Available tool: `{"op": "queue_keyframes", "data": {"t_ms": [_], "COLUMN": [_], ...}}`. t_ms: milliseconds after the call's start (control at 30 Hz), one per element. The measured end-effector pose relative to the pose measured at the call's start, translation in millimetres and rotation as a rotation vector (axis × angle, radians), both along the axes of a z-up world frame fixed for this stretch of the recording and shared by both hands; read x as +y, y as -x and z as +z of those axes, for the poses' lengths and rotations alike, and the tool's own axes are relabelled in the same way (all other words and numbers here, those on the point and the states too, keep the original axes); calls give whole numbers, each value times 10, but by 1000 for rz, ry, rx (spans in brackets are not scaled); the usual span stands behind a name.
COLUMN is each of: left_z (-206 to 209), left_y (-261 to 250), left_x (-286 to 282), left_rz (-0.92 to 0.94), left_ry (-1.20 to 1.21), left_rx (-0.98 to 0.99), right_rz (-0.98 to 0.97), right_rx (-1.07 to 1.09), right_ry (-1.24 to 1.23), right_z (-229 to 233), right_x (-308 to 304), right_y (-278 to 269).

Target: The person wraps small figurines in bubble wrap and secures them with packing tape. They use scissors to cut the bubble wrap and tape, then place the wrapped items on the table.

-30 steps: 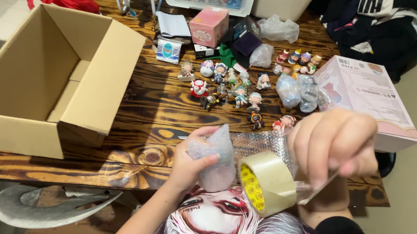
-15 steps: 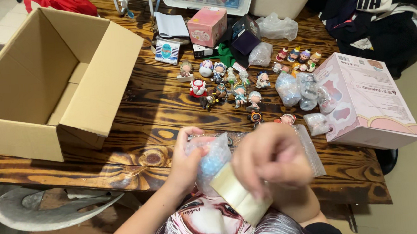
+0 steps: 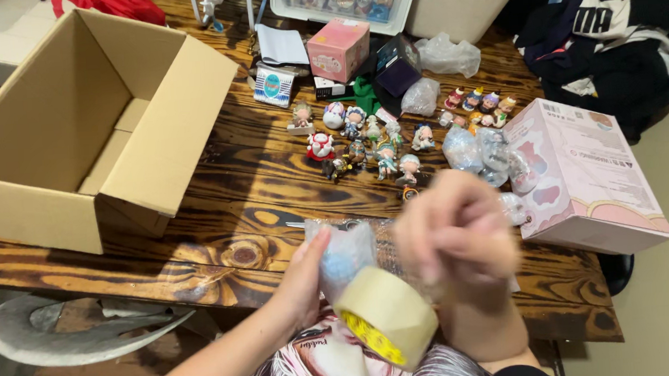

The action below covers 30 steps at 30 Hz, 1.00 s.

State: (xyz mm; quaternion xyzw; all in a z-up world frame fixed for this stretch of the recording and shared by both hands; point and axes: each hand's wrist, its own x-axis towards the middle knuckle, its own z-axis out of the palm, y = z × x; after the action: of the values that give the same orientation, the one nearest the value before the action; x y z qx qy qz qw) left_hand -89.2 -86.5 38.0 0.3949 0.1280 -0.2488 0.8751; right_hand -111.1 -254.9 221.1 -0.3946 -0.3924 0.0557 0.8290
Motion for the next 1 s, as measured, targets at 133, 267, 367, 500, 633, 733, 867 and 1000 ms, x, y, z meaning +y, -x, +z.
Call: {"op": "queue_keyframes", "data": {"t_ms": [133,267,367,500,633,733,867,1000], "left_z": [-112,-58,281,941,1451,1627,1672,1588], "left_y": [10,-352,-694,-727,-623,-553,-514,-580], "left_x": [-40,39,267,387,287,196,108,142], "left_rz": [96,-85,-401,-643,-923,-1018,-1050,-1044], "left_ry": [89,5,-187,-683,-1217,-1428,-1410,-1382], "left_rx": [-254,-577,-975,-1390,-1502,-1567,-1507,-1448], "right_rz": [12,19,52,-21,52,36,-126,-254], "right_rx": [-76,-91,-53,-258,-387,-458,-572,-633], "right_ry": [11,43,61,475,896,988,1035,1081], "right_z": [145,220,266,396,454,338,140,-20], "right_x": [-317,-422,-399,-401,-367,-229,-65,79], "right_y": [-7,23,80,142,56,10,-10,-44]}}
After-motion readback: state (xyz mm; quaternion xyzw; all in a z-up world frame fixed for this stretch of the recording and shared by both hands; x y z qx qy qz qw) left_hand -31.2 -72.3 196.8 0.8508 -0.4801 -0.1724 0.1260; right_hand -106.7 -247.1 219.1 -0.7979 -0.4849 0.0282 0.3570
